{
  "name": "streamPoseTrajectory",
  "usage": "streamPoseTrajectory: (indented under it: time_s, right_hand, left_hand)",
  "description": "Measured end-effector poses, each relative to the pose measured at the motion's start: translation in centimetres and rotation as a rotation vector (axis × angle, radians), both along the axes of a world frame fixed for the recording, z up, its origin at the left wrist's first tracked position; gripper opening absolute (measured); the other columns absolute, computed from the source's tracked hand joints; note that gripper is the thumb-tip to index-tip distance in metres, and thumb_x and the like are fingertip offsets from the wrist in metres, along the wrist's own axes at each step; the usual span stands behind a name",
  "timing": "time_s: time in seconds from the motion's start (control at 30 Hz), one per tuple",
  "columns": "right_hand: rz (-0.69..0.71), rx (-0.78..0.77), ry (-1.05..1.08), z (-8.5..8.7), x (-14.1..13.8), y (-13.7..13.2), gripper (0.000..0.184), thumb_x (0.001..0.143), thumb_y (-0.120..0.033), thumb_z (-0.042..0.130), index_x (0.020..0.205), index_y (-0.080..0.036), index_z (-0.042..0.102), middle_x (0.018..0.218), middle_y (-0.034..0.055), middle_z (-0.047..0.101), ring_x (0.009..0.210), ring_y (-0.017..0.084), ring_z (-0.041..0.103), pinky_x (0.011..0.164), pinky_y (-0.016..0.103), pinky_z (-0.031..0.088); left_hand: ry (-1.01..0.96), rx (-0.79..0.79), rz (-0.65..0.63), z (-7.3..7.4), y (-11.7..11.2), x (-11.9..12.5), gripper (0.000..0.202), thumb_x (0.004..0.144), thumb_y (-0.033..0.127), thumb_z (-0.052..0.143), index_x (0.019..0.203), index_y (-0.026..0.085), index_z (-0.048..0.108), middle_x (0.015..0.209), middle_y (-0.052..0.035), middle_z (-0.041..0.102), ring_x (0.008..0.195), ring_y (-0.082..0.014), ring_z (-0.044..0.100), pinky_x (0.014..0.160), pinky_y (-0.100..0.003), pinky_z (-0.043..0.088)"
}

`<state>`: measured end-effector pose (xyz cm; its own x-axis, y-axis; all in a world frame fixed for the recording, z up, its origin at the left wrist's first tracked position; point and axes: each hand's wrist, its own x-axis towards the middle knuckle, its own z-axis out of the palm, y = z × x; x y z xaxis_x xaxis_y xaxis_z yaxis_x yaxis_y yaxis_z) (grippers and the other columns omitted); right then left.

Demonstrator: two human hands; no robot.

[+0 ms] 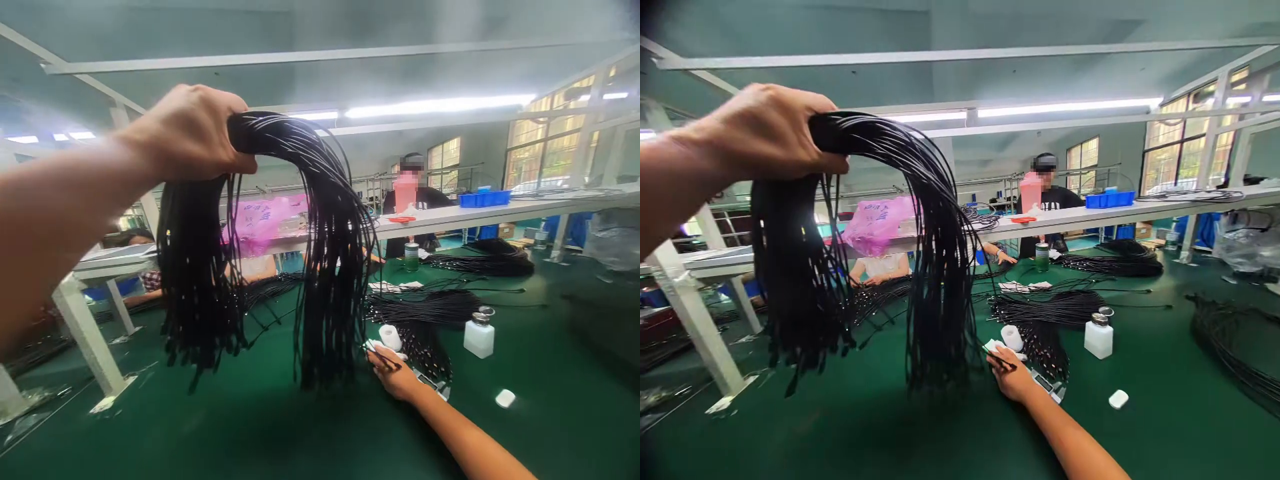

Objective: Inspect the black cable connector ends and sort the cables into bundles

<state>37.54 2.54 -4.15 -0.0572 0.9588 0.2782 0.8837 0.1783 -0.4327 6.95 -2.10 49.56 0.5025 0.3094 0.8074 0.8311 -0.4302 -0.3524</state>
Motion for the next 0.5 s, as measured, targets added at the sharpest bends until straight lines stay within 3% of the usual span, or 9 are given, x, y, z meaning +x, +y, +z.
streamPoseTrajectory:
  time_s: [0.13,0.2,0.27,0.33,0.37,0.43,0.5]
  right_hand:
    - [0.113,0.042,0.070,1.5,0.5,-2.5,0.032,0.083,-0.019,0.050,0.102,-0.019,0.077,0.111,0.0103,0.075,0.114,0.028,0.065,0.102,0.041,0.048]
    - [0.084,0.081,0.120,2.9,1.0,-3.4,0.025,0.081,-0.021,0.052,0.085,-0.018,0.077,0.091,0.0101,0.076,0.092,0.028,0.070,0.090,0.041,0.054]
    - [-0.005,0.154,0.181,5.4,1.3,-4.1,0.029,0.086,-0.025,0.048,0.087,-0.016,0.075,0.091,0.0130,0.075,0.089,0.029,0.070,0.088,0.045,0.054]
    - [-0.076,0.270,0.289,9.3,0.5,-4.9,0.041,0.096,-0.031,0.037,0.115,-0.014,0.068,0.115,0.0166,0.070,0.107,0.031,0.066,0.097,0.048,0.050]
    - [-0.060,0.339,0.367,11.7,-0.6,-5.2,0.045,0.099,-0.038,0.036,0.134,-0.018,0.057,0.133,0.0146,0.062,0.120,0.028,0.060,0.102,0.045,0.048]
    - [0.177,0.512,0.731,17.5,-4.0,-5.9,0.075,0.090,-0.048,0.062,0.154,-0.026,0.029,0.156,0.0110,0.040,0.140,0.028,0.043,0.115,0.045,0.037]
    - [0.430,0.498,0.771,23.6,-8.5,-6.1,0.107,0.074,-0.052,0.080,0.157,-0.026,0.018,0.161,0.0117,0.029,0.147,0.030,0.031,0.121,0.049,0.026]
  left_hand:
    - [-0.053,-0.067,0.130,0.8,-1.5,-2.1,0.027,0.061,0.025,0.086,0.078,0.012,0.069,0.059,0.0063,0.048,0.064,-0.0182,0.066,0.074,-0.041,0.057]
    - [-0.075,-0.092,0.185,0.9,-2.4,-3.0,0.025,0.061,0.020,0.088,0.075,0.013,0.069,0.056,0.0076,0.046,0.059,-0.0163,0.065,0.074,-0.040,0.058]
    - [-0.073,-0.082,0.217,1.1,-3.1,-3.9,0.025,0.059,0.017,0.089,0.072,0.015,0.068,0.051,0.0092,0.043,0.052,-0.0139,0.061,0.072,-0.039,0.058]
    - [-0.037,-0.063,0.230,1.3,-3.4,-4.9,0.027,0.057,0.017,0.091,0.070,0.014,0.067,0.048,0.0111,0.040,0.044,-0.0105,0.056,0.069,-0.038,0.059]
    - [-0.013,-0.056,0.231,1.4,-3.4,-5.2,0.028,0.056,0.017,0.091,0.071,0.014,0.067,0.048,0.0117,0.040,0.042,-0.0092,0.054,0.067,-0.038,0.060]
    - [0.019,-0.056,0.226,1.6,-3.4,-5.7,0.031,0.054,0.018,0.091,0.074,0.012,0.069,0.050,0.0123,0.042,0.042,-0.0100,0.058,0.066,-0.039,0.061]
    - [0.019,-0.055,0.222,1.7,-4.0,-5.6,0.033,0.055,0.018,0.090,0.079,0.010,0.070,0.053,0.0120,0.045,0.052,-0.0161,0.068,0.068,-0.045,0.061]
